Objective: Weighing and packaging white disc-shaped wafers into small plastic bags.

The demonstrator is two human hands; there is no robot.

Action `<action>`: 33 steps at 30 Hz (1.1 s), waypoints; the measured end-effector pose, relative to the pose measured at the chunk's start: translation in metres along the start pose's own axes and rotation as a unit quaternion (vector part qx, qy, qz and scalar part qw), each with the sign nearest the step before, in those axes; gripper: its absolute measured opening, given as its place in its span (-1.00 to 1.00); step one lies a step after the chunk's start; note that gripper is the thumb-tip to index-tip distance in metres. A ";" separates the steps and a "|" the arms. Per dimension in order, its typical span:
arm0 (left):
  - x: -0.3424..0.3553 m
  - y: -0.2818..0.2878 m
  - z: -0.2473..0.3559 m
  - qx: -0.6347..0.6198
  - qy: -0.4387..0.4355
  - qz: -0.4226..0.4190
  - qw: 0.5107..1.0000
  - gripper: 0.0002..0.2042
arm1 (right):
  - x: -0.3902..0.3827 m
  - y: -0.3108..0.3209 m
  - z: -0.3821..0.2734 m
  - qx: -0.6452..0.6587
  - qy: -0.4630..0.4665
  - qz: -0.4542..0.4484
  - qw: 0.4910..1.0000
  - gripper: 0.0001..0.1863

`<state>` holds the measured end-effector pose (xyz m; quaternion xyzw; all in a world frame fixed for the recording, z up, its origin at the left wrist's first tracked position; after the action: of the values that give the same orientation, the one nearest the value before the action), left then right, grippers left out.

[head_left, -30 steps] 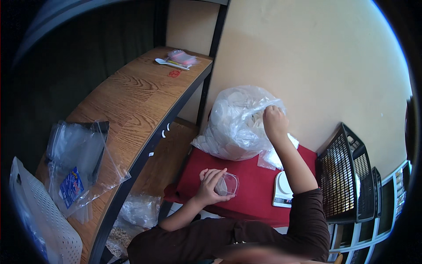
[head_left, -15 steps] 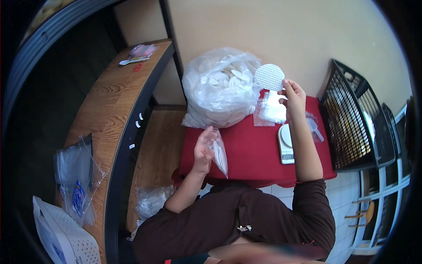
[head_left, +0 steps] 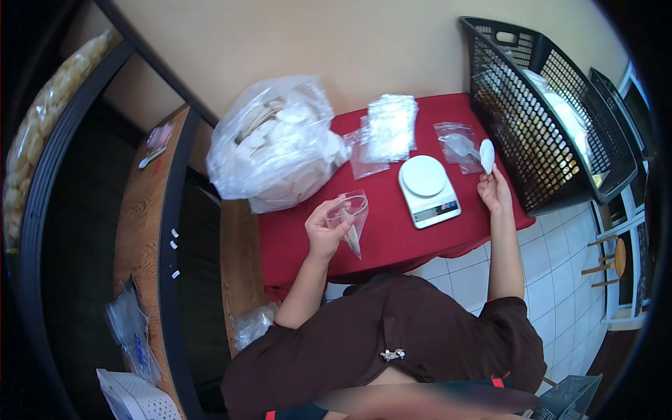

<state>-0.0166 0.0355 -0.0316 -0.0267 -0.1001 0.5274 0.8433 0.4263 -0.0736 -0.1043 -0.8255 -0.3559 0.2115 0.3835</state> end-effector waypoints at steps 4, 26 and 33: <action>0.050 -0.076 0.018 0.275 -0.128 -0.087 0.949 -0.31 | -0.002 0.069 -0.012 -0.030 0.013 0.015 0.999 -0.76; 0.029 -0.072 -0.084 0.564 0.067 0.043 0.822 -0.28 | -0.006 0.085 -0.007 0.028 0.072 0.010 0.997 -0.80; -0.012 -0.050 -0.109 0.668 0.078 0.124 0.729 -0.39 | -0.005 0.084 -0.005 0.023 0.067 0.008 0.997 -0.81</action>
<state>0.0437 0.0091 -0.1326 0.4907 0.3487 0.5543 0.5749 0.4622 -0.1177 -0.1663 -0.8316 -0.3181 0.1672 0.4235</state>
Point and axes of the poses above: each hand's wrist, its own x-axis towards the middle knuckle, its own y-axis out of the back of the hand, z = x × y, the point moved 2 cm from there along x, towards the middle knuckle, and after that the axes turned 15 degrees about y, right-handed, at the moved point
